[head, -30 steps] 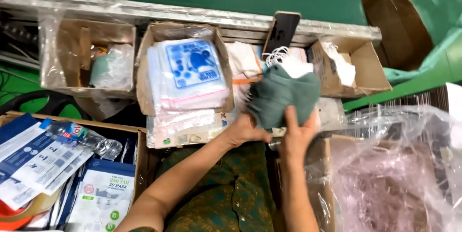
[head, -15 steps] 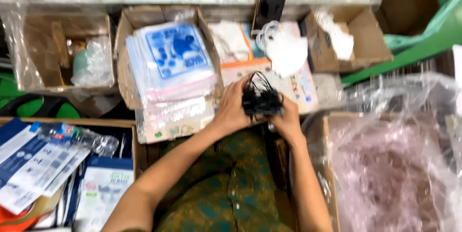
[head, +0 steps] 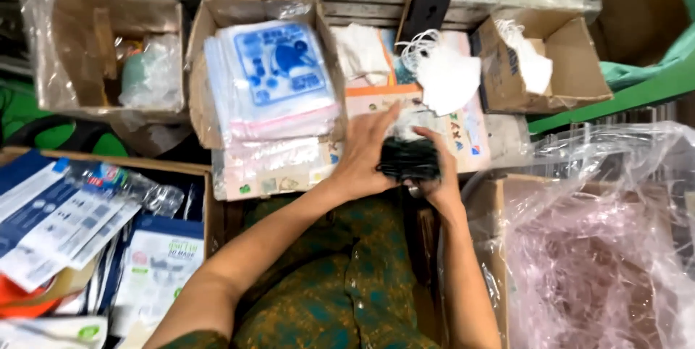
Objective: Packing face masks into plastic bags and organizing them on a factory production line.
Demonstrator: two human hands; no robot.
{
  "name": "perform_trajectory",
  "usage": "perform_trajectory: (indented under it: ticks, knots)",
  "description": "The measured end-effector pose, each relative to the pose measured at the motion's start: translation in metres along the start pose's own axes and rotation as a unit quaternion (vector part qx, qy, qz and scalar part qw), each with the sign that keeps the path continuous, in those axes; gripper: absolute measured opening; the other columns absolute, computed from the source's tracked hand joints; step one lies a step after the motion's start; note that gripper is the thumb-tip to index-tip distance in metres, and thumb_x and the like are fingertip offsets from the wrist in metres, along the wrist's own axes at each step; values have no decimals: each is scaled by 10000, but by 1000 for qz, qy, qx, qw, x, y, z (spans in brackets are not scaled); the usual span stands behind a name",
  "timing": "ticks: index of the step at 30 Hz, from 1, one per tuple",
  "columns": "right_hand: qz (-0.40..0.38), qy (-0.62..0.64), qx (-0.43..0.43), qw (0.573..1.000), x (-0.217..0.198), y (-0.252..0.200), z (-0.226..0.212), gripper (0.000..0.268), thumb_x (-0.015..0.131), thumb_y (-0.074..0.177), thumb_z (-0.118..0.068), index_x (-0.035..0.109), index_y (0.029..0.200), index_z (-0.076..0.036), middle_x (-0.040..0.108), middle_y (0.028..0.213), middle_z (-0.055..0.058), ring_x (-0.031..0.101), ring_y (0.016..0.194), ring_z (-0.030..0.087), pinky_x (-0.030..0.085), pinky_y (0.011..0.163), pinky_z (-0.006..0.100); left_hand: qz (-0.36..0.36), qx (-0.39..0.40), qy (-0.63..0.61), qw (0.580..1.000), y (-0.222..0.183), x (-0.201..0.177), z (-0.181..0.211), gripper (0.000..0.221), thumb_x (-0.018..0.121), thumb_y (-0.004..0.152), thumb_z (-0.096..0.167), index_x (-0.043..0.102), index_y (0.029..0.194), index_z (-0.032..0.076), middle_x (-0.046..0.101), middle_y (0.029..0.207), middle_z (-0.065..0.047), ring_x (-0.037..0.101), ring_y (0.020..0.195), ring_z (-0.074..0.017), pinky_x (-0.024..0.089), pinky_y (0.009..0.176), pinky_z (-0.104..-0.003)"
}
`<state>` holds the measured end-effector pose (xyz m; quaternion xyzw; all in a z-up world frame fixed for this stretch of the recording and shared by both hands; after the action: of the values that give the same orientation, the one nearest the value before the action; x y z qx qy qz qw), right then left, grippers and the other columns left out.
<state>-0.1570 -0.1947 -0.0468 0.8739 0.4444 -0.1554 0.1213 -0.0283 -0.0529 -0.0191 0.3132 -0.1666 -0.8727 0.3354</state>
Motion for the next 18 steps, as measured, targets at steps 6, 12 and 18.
perform_trajectory:
  ticks: [6,12,18]
  knots:
    - [-49,26,-50,997,12,11,30,512,691,946,-152,552,1411,10,697,1261,89,650,1094,151,510,963,308,-87,-27,-72,993,3,-2,-8,1111,723,747,90,124,1677,196,746,1061,-140,701,903,-374,545,790,-477]
    - [-104,89,-84,987,16,6,3,793,618,1008,-376,299,1655,-48,629,1333,146,619,1185,196,492,1046,346,-236,24,-26,971,2,-1,4,867,744,835,135,343,1584,305,777,969,-76,713,698,-284,591,694,-406]
    - [-58,-78,-62,993,27,-5,35,559,802,855,-208,575,1324,-6,727,1122,123,707,1005,214,560,897,358,48,12,-97,994,-4,-27,-50,469,775,881,114,636,1324,185,748,1160,-91,708,1069,-237,580,907,-364]
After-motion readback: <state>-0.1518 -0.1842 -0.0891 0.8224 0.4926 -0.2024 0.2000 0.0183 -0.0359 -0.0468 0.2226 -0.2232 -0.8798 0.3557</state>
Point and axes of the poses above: each hand's wrist, its own y-axis towards the middle knuckle, its own x-axis out of the palm, z = x × y, the point moved 3 cm from there along y, towards the middle knuckle
